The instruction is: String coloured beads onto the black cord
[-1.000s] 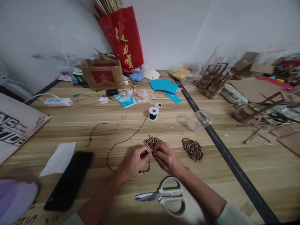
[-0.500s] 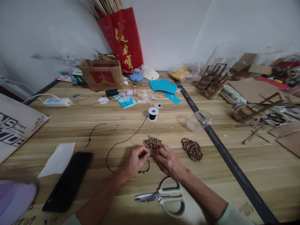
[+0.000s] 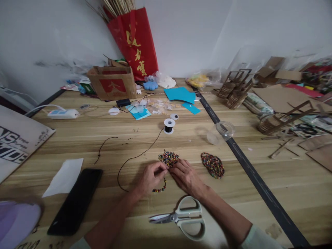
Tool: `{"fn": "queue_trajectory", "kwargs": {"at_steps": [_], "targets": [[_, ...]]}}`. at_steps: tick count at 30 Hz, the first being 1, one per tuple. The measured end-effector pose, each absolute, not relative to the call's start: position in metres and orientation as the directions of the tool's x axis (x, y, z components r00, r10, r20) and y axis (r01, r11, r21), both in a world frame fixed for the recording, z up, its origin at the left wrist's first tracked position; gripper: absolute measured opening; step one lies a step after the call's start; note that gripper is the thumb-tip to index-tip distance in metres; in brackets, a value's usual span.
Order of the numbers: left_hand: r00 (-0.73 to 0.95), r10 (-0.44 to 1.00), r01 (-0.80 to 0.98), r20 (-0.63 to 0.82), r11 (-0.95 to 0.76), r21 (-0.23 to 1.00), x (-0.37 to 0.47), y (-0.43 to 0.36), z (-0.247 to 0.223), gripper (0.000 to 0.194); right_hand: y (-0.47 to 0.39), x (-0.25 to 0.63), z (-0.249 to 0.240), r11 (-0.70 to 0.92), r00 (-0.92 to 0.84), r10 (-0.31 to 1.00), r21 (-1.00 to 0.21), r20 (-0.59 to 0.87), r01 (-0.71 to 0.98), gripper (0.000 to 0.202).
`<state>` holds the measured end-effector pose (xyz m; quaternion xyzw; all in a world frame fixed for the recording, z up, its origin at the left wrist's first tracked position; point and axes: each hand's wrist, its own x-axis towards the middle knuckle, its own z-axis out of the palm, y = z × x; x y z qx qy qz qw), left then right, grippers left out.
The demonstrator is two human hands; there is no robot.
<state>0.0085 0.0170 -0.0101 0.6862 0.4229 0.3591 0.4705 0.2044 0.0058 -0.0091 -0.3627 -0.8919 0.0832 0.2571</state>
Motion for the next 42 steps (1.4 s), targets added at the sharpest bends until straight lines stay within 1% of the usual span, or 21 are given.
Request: {"fn": "queue_trajectory", "kwargs": {"at_steps": [4, 7, 9, 14, 17, 24, 29, 33, 42], "targets": [[0.370, 0.927, 0.225, 0.067, -0.159, 0.961, 0.0072, 0.0179, -0.0117, 0.011, 0.0049, 0.2041, -0.0099, 0.713, -0.594, 0.699, -0.335, 0.398, 0.616, 0.022], [0.351, 0.935, 0.250, 0.049, -0.144, 0.958, 0.0067, 0.0174, -0.0110, 0.013, 0.0044, 0.2040, -0.0106, 0.707, -0.577, 0.706, -0.356, 0.411, 0.611, 0.020], [0.346, 0.938, 0.269, 0.037, -0.137, 0.953, 0.0067, 0.0171, -0.0096, 0.014, 0.0043, 0.2038, -0.0113, 0.708, -0.566, 0.706, -0.399, 0.425, 0.583, 0.017], [0.370, 0.929, 0.282, 0.009, -0.121, 0.952, 0.0077, 0.0170, -0.0060, 0.012, 0.0034, 0.2024, -0.0135, 0.702, -0.502, 0.709, -0.562, 0.495, 0.438, 0.009], [0.378, 0.926, 0.292, -0.009, -0.110, 0.950, 0.0082, 0.0167, -0.0044, 0.010, 0.0024, 0.2017, -0.0138, 0.680, -0.466, 0.728, -0.616, 0.502, 0.399, 0.007], [0.384, 0.923, 0.296, 0.009, -0.132, 0.946, 0.0081, 0.0169, -0.0049, 0.008, 0.0025, 0.2029, -0.0094, 0.684, -0.440, 0.729, -0.591, 0.525, 0.427, 0.007], [0.388, 0.921, 0.288, 0.011, -0.132, 0.948, 0.0078, 0.0169, -0.0053, 0.009, 0.0022, 0.2029, -0.0074, 0.684, -0.426, 0.729, -0.600, 0.536, 0.415, 0.007], [0.396, 0.918, 0.295, 0.010, -0.138, 0.946, 0.0079, 0.0161, -0.0048, 0.009, 0.0006, 0.2015, -0.0090, 0.678, -0.423, 0.732, -0.630, 0.534, 0.378, 0.007], [0.422, 0.906, 0.322, 0.022, -0.173, 0.931, 0.0071, 0.0164, -0.0037, 0.012, -0.0027, 0.2019, -0.0150, 0.569, -0.383, 0.813, -0.735, 0.438, 0.368, 0.009]]}}
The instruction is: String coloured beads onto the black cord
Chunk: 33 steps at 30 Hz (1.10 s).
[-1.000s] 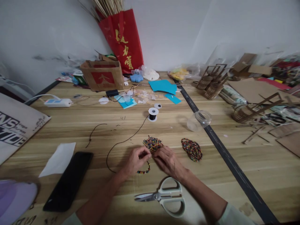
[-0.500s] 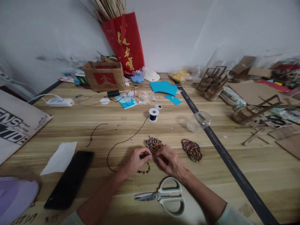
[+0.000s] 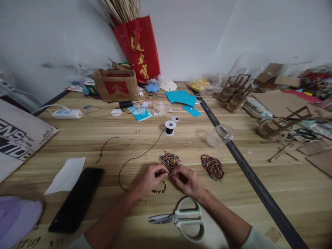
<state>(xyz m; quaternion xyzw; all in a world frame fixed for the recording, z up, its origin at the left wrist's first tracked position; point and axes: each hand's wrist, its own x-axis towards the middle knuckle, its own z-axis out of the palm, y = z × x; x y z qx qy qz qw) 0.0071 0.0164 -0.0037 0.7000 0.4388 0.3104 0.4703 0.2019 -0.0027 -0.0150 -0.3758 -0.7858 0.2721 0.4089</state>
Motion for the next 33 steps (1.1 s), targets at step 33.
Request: {"fn": "queue_trajectory", "kwargs": {"at_steps": [33], "targets": [[0.442, 0.897, 0.364, -0.023, -0.156, 0.918, 0.0080, 0.0138, 0.0011, 0.010, 0.0005, 0.2041, -0.0203, 0.410, -0.384, 0.883, -0.842, 0.270, 0.351, 0.008]]}}
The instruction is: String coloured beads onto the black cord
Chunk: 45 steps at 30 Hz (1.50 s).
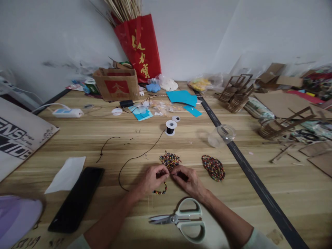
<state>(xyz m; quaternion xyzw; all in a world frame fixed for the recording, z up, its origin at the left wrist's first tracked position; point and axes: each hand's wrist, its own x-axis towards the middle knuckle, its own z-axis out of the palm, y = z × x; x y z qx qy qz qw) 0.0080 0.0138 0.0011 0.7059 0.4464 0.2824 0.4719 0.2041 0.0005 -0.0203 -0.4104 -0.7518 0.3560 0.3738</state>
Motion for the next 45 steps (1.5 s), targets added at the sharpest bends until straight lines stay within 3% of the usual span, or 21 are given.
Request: {"fn": "queue_trajectory", "kwargs": {"at_steps": [45], "targets": [[0.447, 0.891, 0.423, -0.079, -0.133, 0.896, 0.0080, 0.0135, 0.0049, 0.008, 0.0002, 0.2022, -0.0184, 0.419, -0.418, 0.870, -0.840, 0.263, 0.344, 0.007]]}}
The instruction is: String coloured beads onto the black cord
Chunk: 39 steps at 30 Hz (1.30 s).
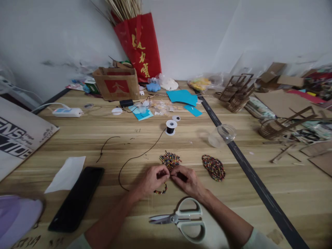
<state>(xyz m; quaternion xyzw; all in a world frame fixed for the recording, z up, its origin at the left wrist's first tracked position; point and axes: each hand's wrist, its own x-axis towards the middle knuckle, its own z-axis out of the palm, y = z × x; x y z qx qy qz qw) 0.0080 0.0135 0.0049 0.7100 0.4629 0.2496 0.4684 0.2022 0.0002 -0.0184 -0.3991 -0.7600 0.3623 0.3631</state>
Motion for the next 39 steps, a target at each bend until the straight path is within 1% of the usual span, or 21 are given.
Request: {"fn": "queue_trajectory", "kwargs": {"at_steps": [14, 23, 31, 39], "targets": [[0.452, 0.889, 0.415, -0.065, -0.145, 0.898, 0.0082, 0.0140, 0.0052, 0.009, 0.0003, 0.2018, -0.0186, 0.432, -0.422, 0.865, -0.830, 0.270, 0.353, 0.007], [0.455, 0.889, 0.421, -0.058, -0.157, 0.894, 0.0073, 0.0131, 0.0031, 0.009, 0.0003, 0.2014, -0.0173, 0.433, -0.414, 0.867, -0.832, 0.278, 0.347, 0.011], [0.455, 0.887, 0.418, -0.078, -0.135, 0.898, 0.0089, 0.0130, 0.0080, 0.008, 0.0008, 0.2022, -0.0196, 0.434, -0.429, 0.860, -0.837, 0.274, 0.334, 0.008], [0.447, 0.892, 0.416, -0.063, -0.145, 0.898, 0.0085, 0.0132, 0.0061, 0.008, 0.0010, 0.2018, -0.0189, 0.445, -0.434, 0.854, -0.834, 0.286, 0.326, 0.010]]}}
